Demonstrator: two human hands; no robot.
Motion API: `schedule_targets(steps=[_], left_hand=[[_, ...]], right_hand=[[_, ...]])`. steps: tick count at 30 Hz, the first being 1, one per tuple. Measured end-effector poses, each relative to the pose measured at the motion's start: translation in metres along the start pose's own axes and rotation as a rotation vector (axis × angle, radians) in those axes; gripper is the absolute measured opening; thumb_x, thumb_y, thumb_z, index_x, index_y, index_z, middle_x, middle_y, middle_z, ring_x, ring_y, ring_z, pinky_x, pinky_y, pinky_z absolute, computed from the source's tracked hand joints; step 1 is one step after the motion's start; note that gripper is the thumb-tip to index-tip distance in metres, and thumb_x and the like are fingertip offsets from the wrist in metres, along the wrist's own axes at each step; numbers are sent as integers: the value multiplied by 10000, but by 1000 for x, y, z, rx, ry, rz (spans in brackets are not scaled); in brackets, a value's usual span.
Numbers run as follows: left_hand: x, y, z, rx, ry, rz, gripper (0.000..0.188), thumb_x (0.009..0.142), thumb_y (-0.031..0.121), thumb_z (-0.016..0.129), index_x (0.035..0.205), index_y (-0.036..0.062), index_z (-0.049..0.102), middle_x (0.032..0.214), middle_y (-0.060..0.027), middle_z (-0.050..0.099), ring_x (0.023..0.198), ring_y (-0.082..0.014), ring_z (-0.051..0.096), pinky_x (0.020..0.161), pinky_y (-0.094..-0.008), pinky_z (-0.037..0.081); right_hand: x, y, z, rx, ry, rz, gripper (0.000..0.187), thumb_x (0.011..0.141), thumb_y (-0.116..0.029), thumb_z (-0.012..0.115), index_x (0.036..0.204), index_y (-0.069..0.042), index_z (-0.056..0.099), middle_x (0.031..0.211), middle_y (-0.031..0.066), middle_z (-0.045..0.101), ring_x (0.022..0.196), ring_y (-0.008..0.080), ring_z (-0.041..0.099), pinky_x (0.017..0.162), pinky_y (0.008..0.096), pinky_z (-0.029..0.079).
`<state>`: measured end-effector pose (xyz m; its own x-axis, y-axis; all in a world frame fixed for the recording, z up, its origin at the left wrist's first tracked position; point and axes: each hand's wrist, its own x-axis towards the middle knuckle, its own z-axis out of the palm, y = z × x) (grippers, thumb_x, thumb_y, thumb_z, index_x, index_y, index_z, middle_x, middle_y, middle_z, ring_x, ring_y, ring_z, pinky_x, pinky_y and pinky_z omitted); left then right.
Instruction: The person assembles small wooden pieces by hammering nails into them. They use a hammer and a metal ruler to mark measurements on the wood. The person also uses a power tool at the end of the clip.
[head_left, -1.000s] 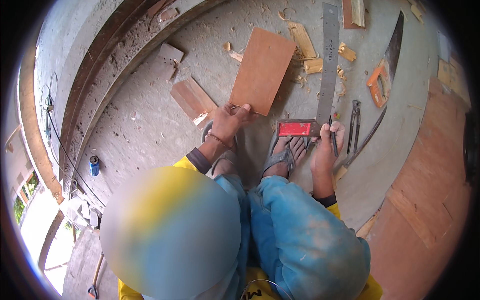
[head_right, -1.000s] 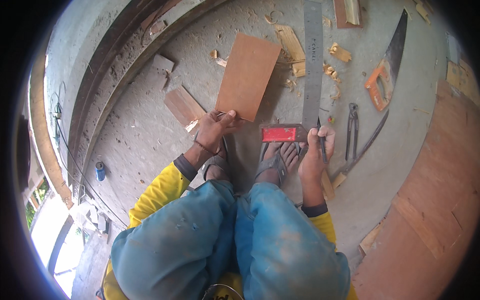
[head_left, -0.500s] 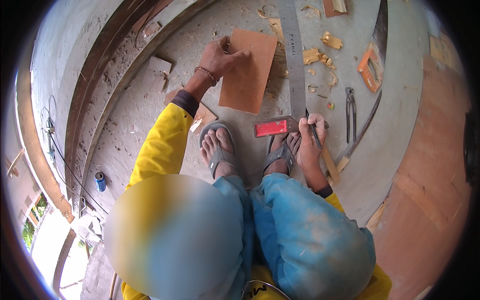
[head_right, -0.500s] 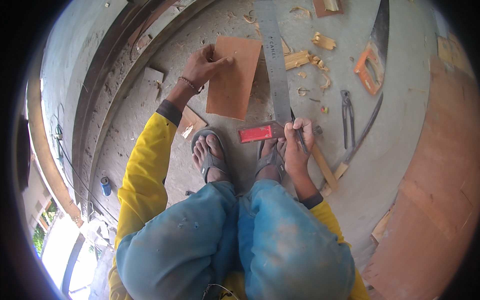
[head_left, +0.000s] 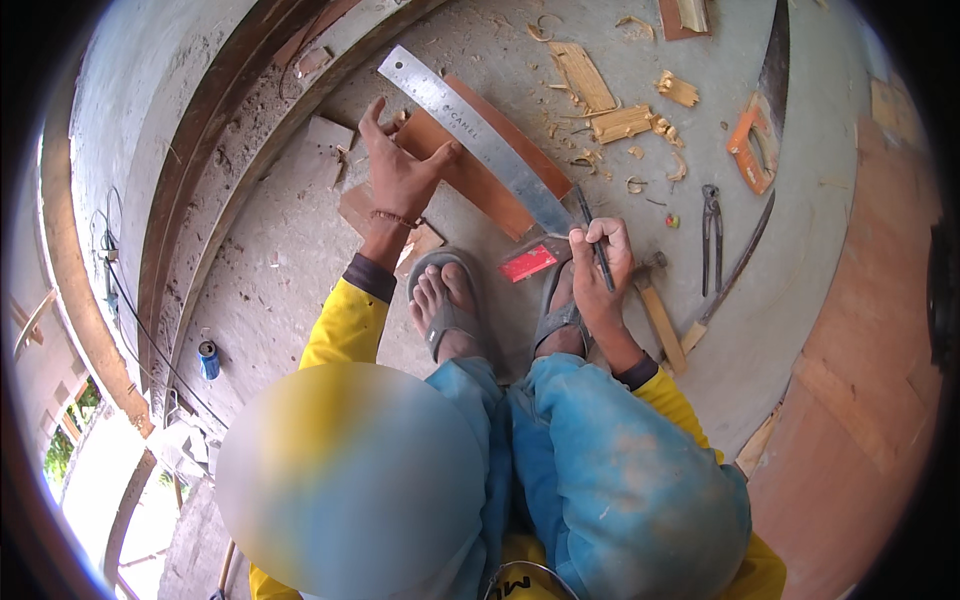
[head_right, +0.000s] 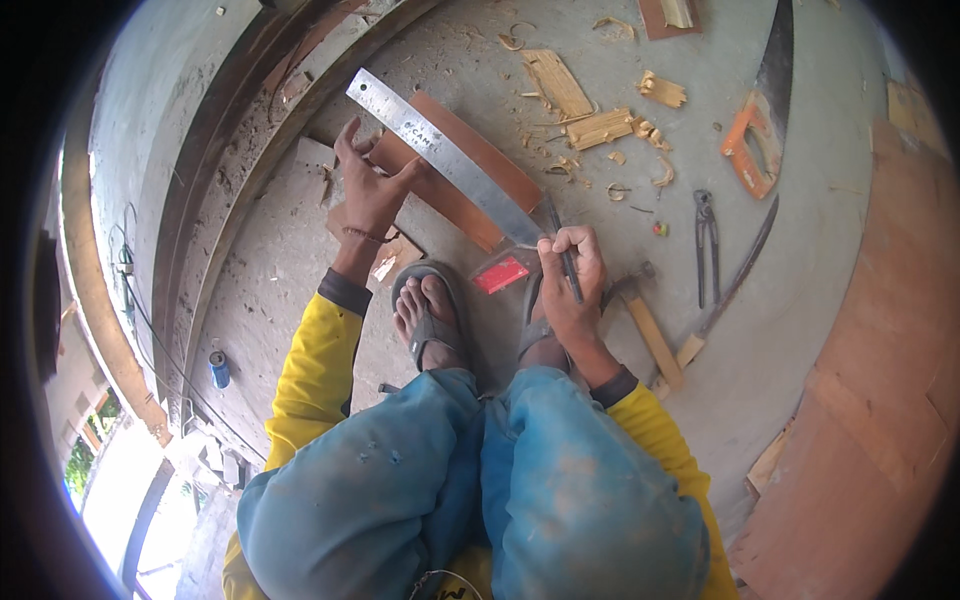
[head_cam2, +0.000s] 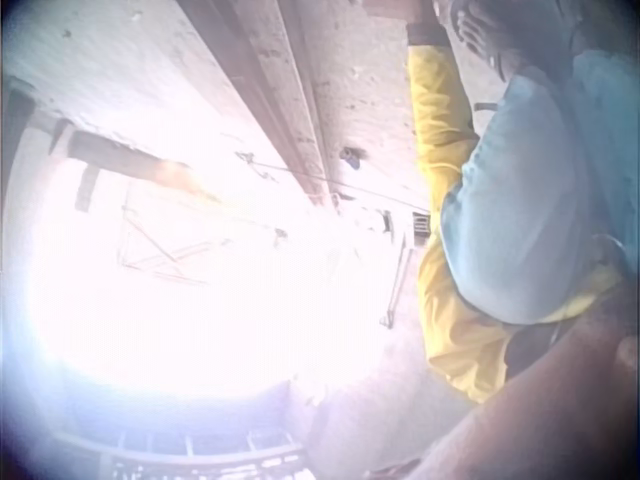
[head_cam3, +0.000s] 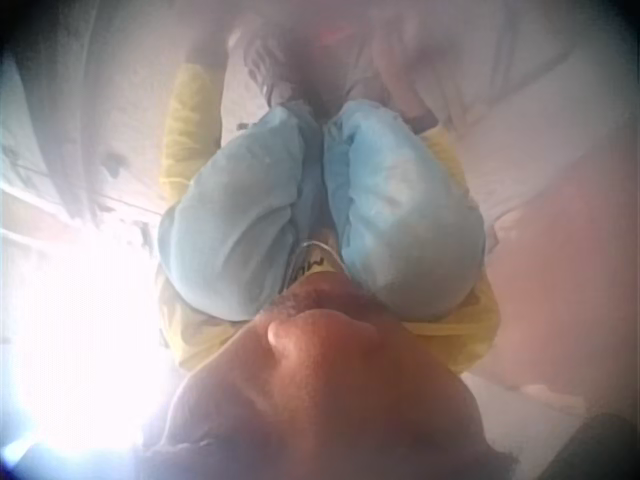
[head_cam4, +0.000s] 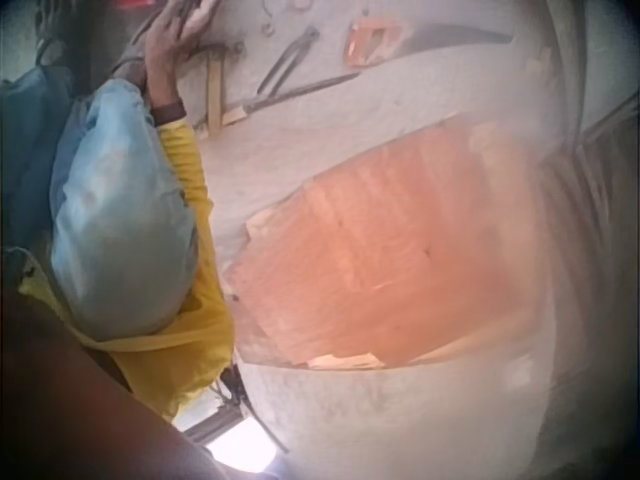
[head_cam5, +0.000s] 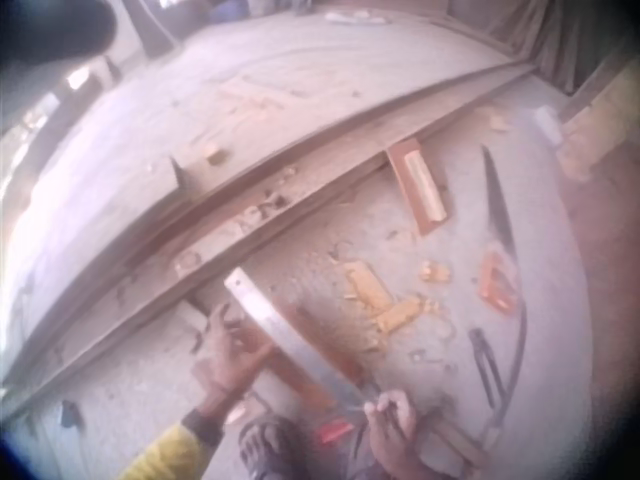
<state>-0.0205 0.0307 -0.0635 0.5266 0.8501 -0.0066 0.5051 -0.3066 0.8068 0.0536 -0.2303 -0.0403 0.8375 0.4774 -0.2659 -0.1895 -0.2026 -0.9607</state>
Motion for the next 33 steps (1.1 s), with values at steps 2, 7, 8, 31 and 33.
schedule_targets(steps=[2, 7, 8, 31, 33], left_hand=[[19, -2, -9, 199, -189, 130, 846, 686, 216, 878, 1385, -44, 479, 1238, -197, 614, 1158, -292, 607, 986, -395, 500], [45, -11, -14, 113, -483, 142, 681, 714, 152, 762, 1345, 16, 541, 1199, -178, 605, 1161, -338, 566, 995, -393, 471], [45, -13, -14, 100, -501, 129, 565, 738, 117, 734, 1262, -19, 570, 1143, -173, 608, 1100, -319, 582, 986, -379, 473], [50, -17, -14, -117, -422, -36, 204, 937, 110, 686, 1059, -53, 685, 1022, -116, 716, 898, -141, 662, 809, -308, 528], [49, -16, -13, -321, -411, -96, 232, 934, 86, 692, 1111, -64, 682, 1081, -96, 732, 943, -126, 675, 836, -294, 545]], right_hand=[[1, 2, -1, -41, 15, 6, 183, 985, -65, 653, 945, -42, 476, 900, 34, 518, 804, 97, 522, 755, 268, 476], [7, 8, 8, -90, 58, 1, 207, 974, -87, 680, 971, -41, 478, 906, 48, 526, 851, 126, 547, 804, 288, 484], [9, 7, 10, -89, 57, 6, 218, 970, -91, 688, 978, -41, 476, 908, 50, 527, 857, 132, 551, 813, 293, 487], [33, 22, -15, -107, 42, -16, 273, 971, -145, 694, 961, -50, 439, 927, 86, 607, 859, 130, 544, 817, 296, 479], [31, 21, -14, -62, 43, 31, 276, 970, -150, 696, 963, -47, 441, 925, 76, 583, 866, 126, 536, 825, 290, 472]])
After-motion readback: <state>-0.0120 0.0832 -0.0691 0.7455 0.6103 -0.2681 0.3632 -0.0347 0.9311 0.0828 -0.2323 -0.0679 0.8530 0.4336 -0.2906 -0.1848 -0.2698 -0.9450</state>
